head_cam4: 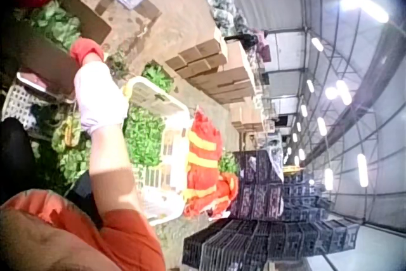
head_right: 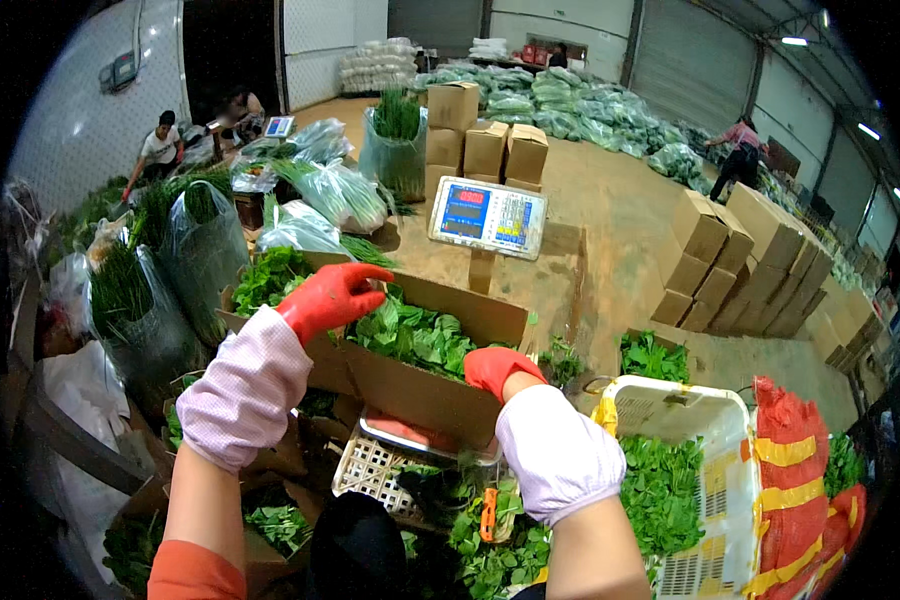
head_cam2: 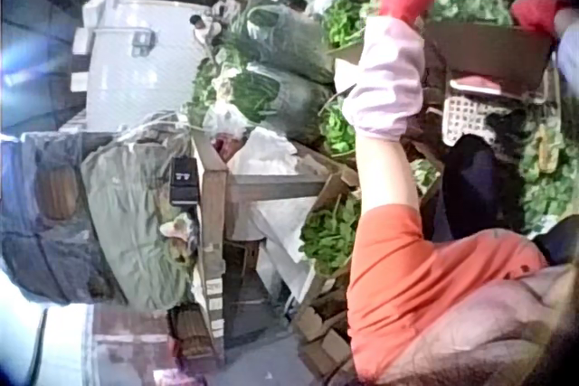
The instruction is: The person trims the roots of leafy greens using shears and packs the bunches into cardboard boxes on a scale, then uses a tape dispenser to seal a box.
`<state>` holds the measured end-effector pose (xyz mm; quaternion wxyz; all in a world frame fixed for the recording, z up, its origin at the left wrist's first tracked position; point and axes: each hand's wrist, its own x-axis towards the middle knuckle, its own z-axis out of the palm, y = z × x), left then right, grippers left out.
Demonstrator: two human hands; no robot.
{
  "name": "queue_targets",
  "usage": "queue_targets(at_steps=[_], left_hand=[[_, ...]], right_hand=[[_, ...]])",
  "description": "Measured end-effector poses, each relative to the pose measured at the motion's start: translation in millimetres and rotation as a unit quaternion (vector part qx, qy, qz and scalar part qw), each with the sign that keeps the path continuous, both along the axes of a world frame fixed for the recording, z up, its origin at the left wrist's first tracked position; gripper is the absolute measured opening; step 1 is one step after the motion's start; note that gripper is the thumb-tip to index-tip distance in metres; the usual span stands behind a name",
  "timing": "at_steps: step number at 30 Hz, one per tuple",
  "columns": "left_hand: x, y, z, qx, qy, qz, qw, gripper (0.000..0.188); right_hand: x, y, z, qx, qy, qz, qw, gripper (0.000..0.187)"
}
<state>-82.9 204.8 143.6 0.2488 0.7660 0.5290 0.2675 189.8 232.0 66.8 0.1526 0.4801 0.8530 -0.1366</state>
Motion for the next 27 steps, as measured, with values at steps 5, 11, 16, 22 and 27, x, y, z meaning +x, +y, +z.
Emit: queue_targets(at_steps=[5, 11, 16, 22, 27], left_hand=[[29.6, 36.2, -54.7, -0.096, 0.308, -0.153, 0.934, 0.055], [74.3, -6.6, -10.4, 0.241, 0.298, 0.012, 0.924, 0.040], [180.6, -60.3, -26.8, 0.398, 0.068, -0.245, 0.882, 0.054], [332.1, -104.2, -142.9, 0.149, -0.035, -0.419, 0.895, 0.043], [408.7, -115.8, -190.4, 0.110, -0.004, -0.396, 0.912, 0.036]], right_hand=[[16.1, 11.0, -13.6, 0.027, 0.048, 0.009, 0.998, 0.045], [103.4, -93.5, 128.9, -0.033, 0.383, -0.184, 0.905, 0.060], [286.8, -134.5, 73.6, 0.096, 0.459, -0.437, 0.767, 0.052], [473.2, -233.5, -140.6, 0.120, 0.208, -0.632, 0.737, 0.044], [452.4, -241.5, -216.9, 0.177, 0.071, -0.691, 0.698, 0.062]])
